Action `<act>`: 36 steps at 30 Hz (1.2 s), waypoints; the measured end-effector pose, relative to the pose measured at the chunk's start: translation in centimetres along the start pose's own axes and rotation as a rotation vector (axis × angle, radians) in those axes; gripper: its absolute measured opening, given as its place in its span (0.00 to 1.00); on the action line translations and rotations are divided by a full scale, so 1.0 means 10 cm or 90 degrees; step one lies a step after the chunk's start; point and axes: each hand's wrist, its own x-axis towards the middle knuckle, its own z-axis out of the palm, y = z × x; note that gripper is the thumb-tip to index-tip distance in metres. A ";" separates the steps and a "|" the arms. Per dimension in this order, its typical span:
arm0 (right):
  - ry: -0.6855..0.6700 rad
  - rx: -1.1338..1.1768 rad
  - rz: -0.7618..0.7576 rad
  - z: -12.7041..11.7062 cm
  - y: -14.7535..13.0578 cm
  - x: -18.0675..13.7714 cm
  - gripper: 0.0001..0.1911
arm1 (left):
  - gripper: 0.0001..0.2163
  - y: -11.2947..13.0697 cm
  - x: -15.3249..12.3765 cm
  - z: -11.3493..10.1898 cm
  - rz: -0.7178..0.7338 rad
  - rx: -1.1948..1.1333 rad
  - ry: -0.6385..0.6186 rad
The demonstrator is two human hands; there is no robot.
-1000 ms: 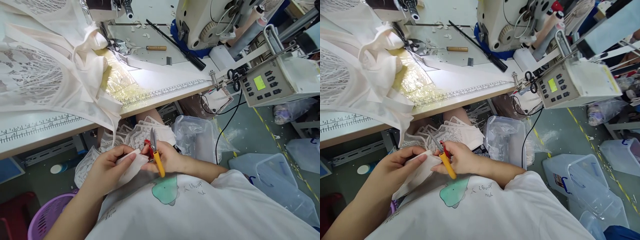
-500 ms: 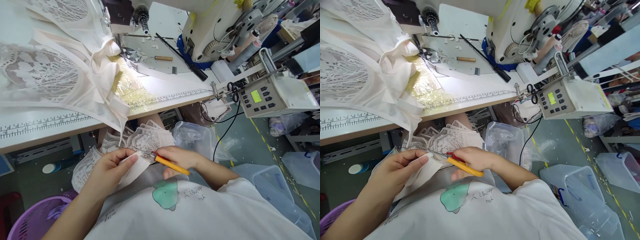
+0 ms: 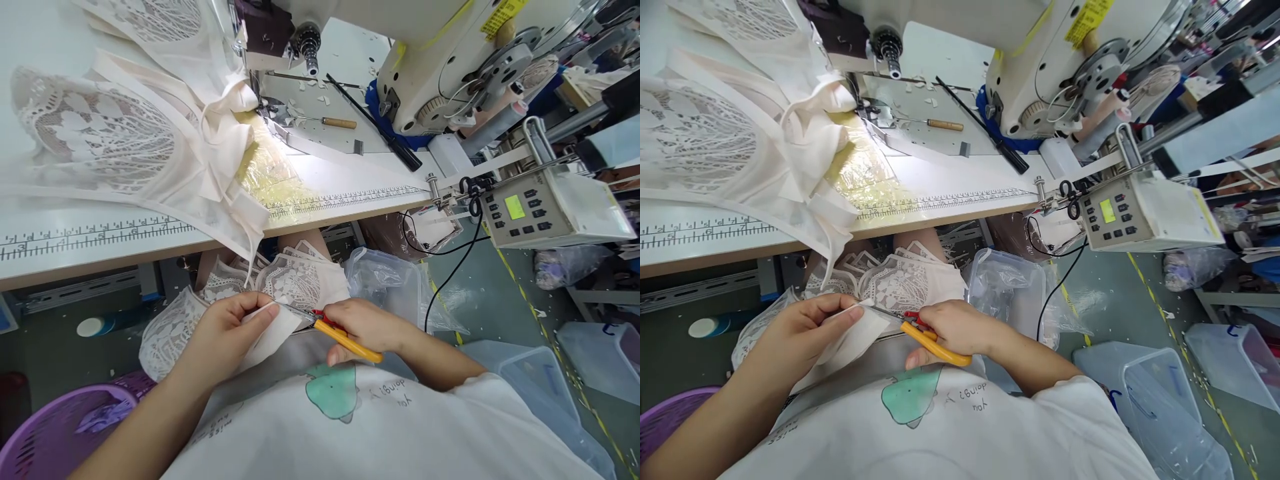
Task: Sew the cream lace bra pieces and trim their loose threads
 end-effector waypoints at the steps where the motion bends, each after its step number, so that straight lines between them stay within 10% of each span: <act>1: 0.000 -0.001 0.005 0.00 0.00 0.00 0.30 | 0.12 0.01 -0.01 0.01 -0.004 -0.010 0.010; 13: 0.059 0.080 0.061 0.11 0.07 0.00 0.26 | 0.11 0.01 -0.01 0.03 -0.010 -0.002 0.024; 21: 0.319 0.466 -0.020 0.17 -0.03 0.05 0.24 | 0.12 0.00 0.00 0.02 -0.017 0.023 0.009; 36: 0.284 0.538 -0.027 0.20 -0.20 0.17 0.21 | 0.11 -0.01 -0.03 0.01 0.003 0.049 0.010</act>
